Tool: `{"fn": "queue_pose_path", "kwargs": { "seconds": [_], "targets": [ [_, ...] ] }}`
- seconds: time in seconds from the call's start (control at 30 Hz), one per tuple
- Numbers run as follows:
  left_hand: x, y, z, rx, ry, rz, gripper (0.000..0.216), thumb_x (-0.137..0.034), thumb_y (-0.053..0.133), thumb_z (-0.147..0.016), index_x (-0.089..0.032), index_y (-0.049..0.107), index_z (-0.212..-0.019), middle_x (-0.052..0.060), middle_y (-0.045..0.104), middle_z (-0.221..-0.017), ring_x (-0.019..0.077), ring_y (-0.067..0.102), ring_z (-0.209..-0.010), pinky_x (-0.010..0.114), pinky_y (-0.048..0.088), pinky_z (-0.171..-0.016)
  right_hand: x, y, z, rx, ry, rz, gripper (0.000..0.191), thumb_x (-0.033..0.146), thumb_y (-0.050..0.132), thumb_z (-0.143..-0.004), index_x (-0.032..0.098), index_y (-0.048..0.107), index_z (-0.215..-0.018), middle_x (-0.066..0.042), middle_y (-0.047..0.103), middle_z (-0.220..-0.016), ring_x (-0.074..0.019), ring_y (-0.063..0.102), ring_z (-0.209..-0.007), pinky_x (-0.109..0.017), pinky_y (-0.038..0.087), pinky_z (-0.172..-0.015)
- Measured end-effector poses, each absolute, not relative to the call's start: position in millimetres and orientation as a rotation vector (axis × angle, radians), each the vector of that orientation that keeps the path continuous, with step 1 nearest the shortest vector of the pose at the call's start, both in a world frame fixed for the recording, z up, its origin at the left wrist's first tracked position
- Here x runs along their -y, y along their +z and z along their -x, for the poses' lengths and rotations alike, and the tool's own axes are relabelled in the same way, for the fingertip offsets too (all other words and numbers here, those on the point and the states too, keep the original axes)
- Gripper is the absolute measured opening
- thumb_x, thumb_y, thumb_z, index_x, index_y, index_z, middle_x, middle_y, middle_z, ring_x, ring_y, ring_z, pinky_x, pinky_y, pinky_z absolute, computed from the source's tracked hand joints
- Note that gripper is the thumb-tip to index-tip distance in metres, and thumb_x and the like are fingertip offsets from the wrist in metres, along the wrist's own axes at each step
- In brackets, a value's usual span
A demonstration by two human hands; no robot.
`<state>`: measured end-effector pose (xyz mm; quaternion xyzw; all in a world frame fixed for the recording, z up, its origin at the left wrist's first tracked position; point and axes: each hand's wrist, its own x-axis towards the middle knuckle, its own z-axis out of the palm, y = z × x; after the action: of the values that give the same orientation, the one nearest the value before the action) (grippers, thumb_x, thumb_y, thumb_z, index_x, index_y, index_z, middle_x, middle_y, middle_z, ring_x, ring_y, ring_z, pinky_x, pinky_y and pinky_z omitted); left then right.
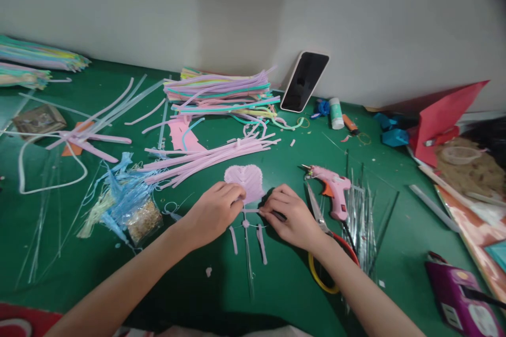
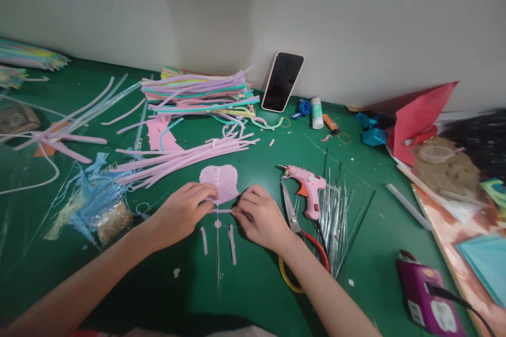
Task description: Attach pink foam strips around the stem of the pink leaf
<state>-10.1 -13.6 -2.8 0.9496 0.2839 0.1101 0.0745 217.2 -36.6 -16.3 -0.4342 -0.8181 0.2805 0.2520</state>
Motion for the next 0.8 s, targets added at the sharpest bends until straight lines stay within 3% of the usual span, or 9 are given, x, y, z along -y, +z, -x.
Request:
{"fn": "queue_pose_path", "kwargs": {
  "seconds": [0.2, 0.63, 0.8],
  "targets": [
    [14.8, -1.8, 9.8, -0.894, 0.317, -2.829, 0.033, -0.004, 0.031, -0.093, -0.011, 0.063, -0.09, 0.012, 0.061, -0.108, 0.0237, 0.054, -0.107, 0.038, 0.047, -0.09, 34.6, -16.0, -217.9, 2.216, 0.756, 1.209, 0.014, 0.011, 0.059, -0.085, 0.019, 0.062, -0.073, -0.004, 0.065, -0.074, -0.0201, 0.049, -0.081, -0.035, 0.045, -0.075],
    [29.0, 5.0, 9.4, -1.115, 0.521, -2.684, 0.012, -0.022, 0.059, -0.088, -0.013, 0.068, -0.089, 0.011, 0.065, -0.103, 0.0256, 0.059, -0.101, 0.044, 0.049, -0.088, 41.1, -0.4, -212.1, 2.405, 0.672, 1.251, 0.009, 0.022, 0.058, -0.09, 0.02, 0.066, -0.089, -0.005, 0.068, -0.084, -0.0209, 0.053, -0.087, -0.037, 0.045, -0.079],
    [38.6, -14.2, 0.2, -1.143, 0.561, -2.639, 0.014, -0.016, 0.055, -0.09, -0.015, 0.068, -0.083, 0.008, 0.068, -0.102, 0.0255, 0.059, -0.107, 0.044, 0.047, -0.094, 39.3, -1.5, -211.2, 2.402, 0.643, 1.233, 0.01, 0.021, 0.057, -0.09, 0.02, 0.067, -0.089, -0.005, 0.066, -0.081, -0.0204, 0.054, -0.083, -0.035, 0.046, -0.075]
  ]
}}
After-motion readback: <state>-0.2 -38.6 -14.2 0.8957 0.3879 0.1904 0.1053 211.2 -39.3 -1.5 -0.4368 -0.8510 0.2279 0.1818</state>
